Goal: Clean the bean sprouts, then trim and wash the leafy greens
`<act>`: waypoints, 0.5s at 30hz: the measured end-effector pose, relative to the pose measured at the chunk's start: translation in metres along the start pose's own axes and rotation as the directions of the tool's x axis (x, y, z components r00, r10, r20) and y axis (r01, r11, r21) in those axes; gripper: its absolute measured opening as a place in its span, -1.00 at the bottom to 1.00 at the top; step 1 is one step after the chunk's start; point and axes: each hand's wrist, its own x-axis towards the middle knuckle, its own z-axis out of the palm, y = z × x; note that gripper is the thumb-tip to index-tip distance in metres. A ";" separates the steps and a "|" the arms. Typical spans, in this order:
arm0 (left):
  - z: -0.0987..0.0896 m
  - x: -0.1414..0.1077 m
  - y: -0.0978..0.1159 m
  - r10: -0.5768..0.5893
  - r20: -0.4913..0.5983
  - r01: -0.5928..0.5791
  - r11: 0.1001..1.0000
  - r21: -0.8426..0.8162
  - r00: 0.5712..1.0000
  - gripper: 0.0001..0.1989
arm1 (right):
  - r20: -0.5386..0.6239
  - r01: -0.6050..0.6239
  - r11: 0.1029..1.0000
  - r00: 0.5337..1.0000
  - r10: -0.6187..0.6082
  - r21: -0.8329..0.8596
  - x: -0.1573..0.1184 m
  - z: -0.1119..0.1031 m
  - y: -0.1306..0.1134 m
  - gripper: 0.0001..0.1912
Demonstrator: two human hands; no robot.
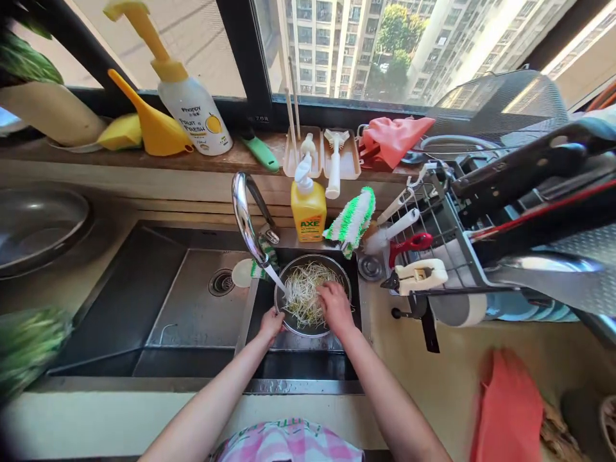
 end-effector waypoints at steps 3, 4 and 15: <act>0.004 0.010 -0.011 -0.043 -0.054 0.043 0.999 -0.013 0.998 -0.92 | 0.133 -0.036 0.994 0.990 0.050 -0.106 0.022 0.017 -0.005 -0.75; 0.005 0.013 -0.014 -0.056 -0.068 0.055 0.998 -0.016 0.996 -0.90 | 0.150 -0.088 0.985 0.982 0.111 -0.151 0.028 0.024 -0.006 -0.77; 0.010 0.019 -0.050 -0.068 -0.046 0.073 0.992 0.107 0.997 -0.75 | 0.155 -0.486 0.869 0.855 0.495 -0.090 0.040 0.076 -0.007 -0.82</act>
